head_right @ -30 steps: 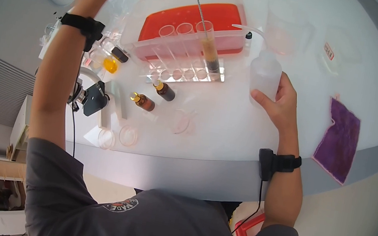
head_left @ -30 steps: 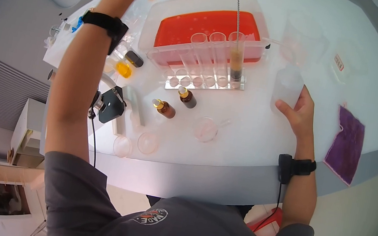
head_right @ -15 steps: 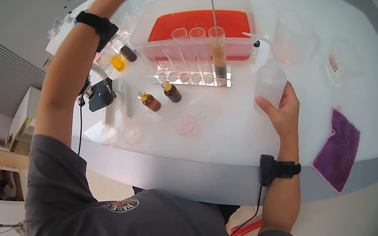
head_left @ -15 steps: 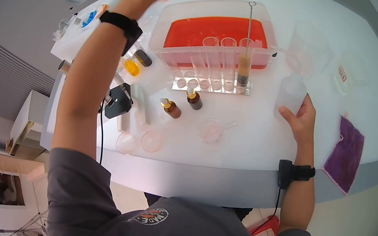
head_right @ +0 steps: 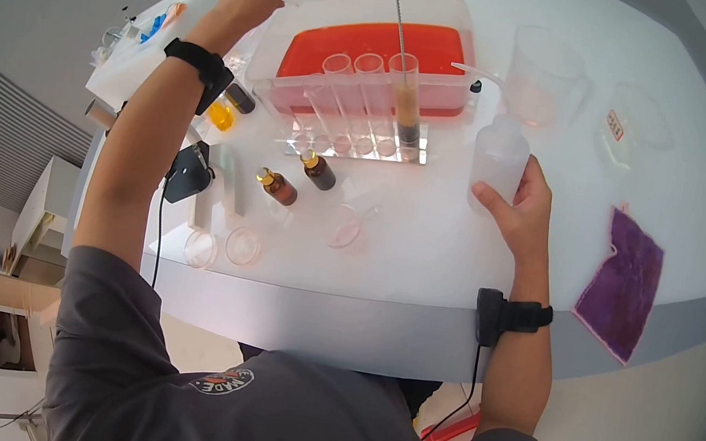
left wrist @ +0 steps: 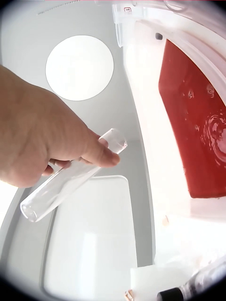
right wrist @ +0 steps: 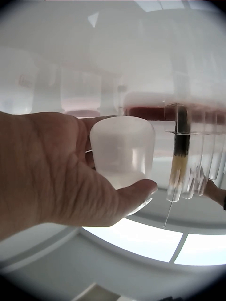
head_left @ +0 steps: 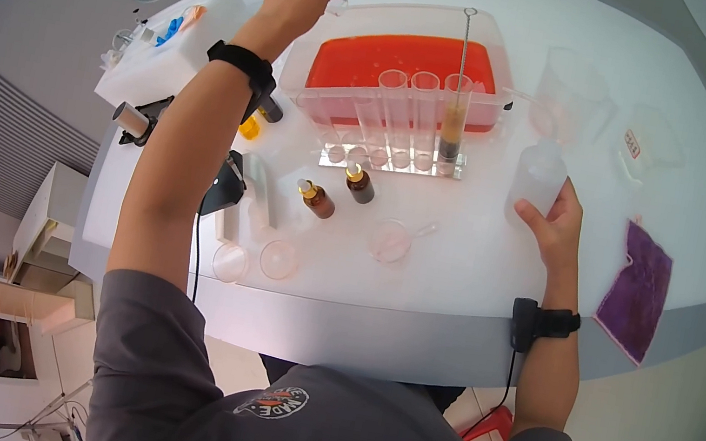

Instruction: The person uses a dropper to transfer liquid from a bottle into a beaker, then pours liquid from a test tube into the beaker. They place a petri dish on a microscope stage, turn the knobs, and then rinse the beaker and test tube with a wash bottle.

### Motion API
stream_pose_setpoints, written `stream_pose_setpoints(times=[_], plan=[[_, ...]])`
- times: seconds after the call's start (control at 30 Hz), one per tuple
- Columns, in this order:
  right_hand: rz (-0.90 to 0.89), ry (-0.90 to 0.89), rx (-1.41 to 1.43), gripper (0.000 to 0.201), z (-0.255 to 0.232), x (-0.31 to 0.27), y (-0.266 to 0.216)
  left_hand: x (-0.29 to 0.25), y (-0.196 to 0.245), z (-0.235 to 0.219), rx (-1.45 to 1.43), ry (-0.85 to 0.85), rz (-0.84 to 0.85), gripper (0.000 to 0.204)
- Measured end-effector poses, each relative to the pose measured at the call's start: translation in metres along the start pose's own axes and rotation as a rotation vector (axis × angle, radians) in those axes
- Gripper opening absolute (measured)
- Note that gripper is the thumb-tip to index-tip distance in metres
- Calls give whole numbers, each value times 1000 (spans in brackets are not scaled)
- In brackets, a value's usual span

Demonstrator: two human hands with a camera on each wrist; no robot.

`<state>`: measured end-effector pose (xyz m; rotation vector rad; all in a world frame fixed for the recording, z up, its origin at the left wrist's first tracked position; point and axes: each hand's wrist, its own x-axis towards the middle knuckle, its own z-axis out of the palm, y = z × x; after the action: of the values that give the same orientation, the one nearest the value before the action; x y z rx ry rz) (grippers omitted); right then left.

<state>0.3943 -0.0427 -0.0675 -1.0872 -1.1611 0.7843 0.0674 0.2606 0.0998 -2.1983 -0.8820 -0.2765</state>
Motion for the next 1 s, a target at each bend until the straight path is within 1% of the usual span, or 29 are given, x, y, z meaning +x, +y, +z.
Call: stream_pose_setpoints(times=[0.1,0.2,0.3,0.37,0.5,0.6,0.7,0.8,0.9,1.0], plan=[[-3,-3,-9,62,1,0,0,-9,9,9,43,-212,118,35],[-5,13,-17,63,0,0,-1,-9,7,7,-14,-141,-2,37],[3,3,-21,62,0,0,0,-6,1,4,26,-143,15,34],[7,3,-18,62,1,0,1,-7,-4,4,35,-136,-7,35],[4,8,-31,61,1,0,0,-11,-2,1,14,-122,-16,35],[8,-1,-26,62,-1,1,1,-12,2,0,-47,-32,-122,35],[7,2,-13,63,2,0,0,-18,5,8,-45,-285,-24,35],[-16,14,-38,63,-2,1,2,-17,2,15,-164,-168,-250,38],[-14,-1,-56,64,-1,1,2,-9,-24,20,-438,-36,-445,40],[-6,-10,-59,64,-1,2,2,-9,-37,-7,-942,166,-734,47]])
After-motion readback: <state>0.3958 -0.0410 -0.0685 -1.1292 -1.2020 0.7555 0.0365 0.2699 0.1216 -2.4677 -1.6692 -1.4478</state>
